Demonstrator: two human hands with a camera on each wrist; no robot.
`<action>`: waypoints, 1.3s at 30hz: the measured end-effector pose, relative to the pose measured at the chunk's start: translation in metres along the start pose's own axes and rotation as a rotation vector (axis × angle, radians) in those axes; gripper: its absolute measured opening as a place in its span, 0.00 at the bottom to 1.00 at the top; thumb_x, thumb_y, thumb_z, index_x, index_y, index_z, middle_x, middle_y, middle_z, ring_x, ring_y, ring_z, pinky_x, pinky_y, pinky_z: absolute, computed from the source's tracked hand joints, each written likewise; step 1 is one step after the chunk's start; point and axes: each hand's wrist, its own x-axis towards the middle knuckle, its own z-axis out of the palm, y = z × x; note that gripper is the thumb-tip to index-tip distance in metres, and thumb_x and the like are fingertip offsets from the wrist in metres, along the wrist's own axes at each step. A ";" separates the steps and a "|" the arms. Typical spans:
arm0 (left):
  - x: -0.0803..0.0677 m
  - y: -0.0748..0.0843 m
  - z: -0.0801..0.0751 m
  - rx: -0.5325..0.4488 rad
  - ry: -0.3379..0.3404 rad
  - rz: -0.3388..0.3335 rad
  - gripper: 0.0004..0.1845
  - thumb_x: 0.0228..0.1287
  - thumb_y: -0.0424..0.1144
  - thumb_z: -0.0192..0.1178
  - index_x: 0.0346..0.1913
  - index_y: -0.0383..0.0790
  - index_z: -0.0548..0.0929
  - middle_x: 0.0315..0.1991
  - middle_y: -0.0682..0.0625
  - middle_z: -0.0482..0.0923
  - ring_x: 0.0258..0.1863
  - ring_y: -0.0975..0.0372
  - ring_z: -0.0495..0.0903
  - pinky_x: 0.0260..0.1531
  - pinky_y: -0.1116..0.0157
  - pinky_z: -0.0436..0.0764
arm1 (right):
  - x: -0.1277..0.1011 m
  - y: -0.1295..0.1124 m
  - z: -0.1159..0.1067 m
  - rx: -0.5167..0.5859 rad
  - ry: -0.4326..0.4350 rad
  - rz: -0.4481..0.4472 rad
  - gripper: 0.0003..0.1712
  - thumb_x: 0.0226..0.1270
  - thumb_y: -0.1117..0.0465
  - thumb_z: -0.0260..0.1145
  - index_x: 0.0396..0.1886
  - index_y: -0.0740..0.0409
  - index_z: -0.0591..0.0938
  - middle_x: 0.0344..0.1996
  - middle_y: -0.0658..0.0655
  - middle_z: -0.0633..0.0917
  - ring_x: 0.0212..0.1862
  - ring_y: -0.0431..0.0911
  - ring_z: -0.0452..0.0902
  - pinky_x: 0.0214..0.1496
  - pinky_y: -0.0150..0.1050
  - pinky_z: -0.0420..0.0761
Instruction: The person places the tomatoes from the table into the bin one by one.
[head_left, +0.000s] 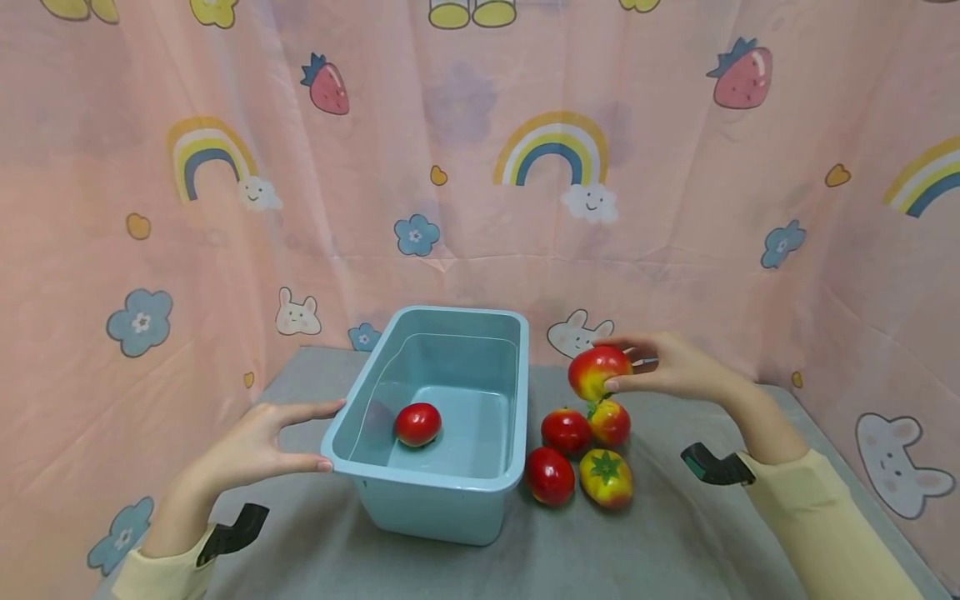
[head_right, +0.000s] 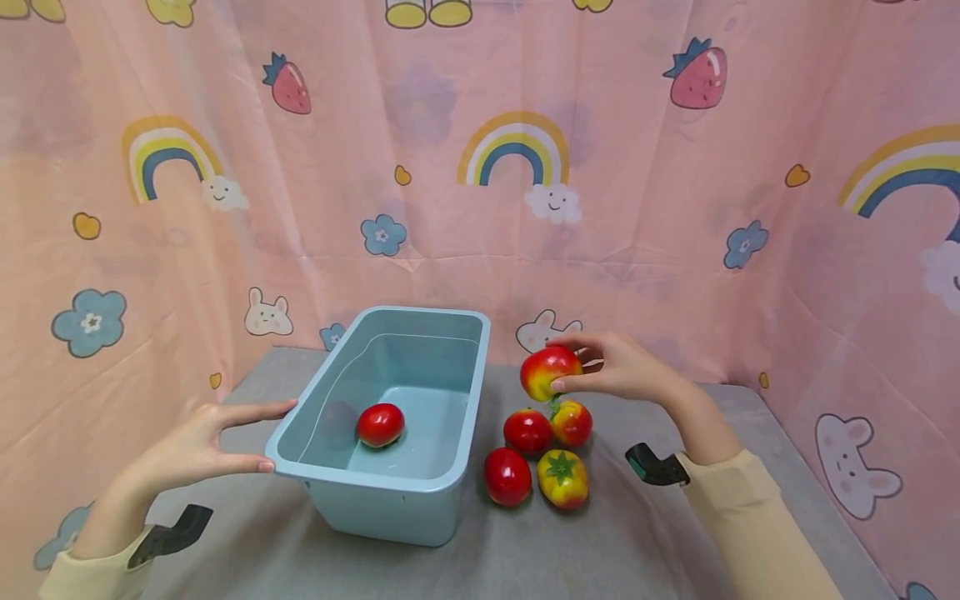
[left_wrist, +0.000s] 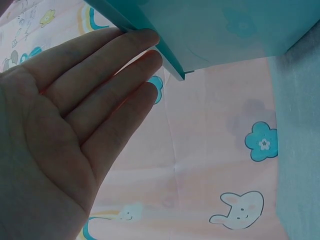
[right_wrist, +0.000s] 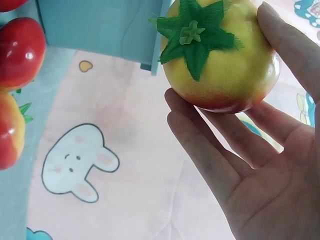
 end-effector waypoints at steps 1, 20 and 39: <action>0.000 0.000 0.000 -0.005 -0.002 -0.003 0.35 0.47 0.56 0.72 0.61 0.50 0.78 0.55 0.54 0.80 0.54 0.57 0.80 0.43 0.54 0.81 | 0.001 -0.001 0.000 -0.004 -0.001 -0.006 0.32 0.55 0.52 0.72 0.60 0.54 0.76 0.49 0.56 0.83 0.50 0.52 0.80 0.45 0.38 0.83; 0.000 -0.002 -0.001 0.036 0.008 0.013 0.35 0.47 0.57 0.71 0.61 0.53 0.78 0.55 0.57 0.80 0.53 0.60 0.80 0.44 0.59 0.80 | 0.021 -0.023 -0.003 -0.002 -0.023 -0.041 0.33 0.54 0.52 0.73 0.60 0.53 0.75 0.50 0.56 0.82 0.51 0.52 0.80 0.47 0.40 0.82; -0.001 -0.001 0.000 0.029 0.009 0.008 0.35 0.46 0.57 0.71 0.61 0.53 0.77 0.55 0.58 0.80 0.53 0.61 0.80 0.44 0.59 0.80 | 0.043 -0.054 -0.002 -0.023 -0.064 -0.119 0.32 0.53 0.52 0.74 0.59 0.52 0.76 0.48 0.53 0.82 0.49 0.48 0.81 0.45 0.36 0.83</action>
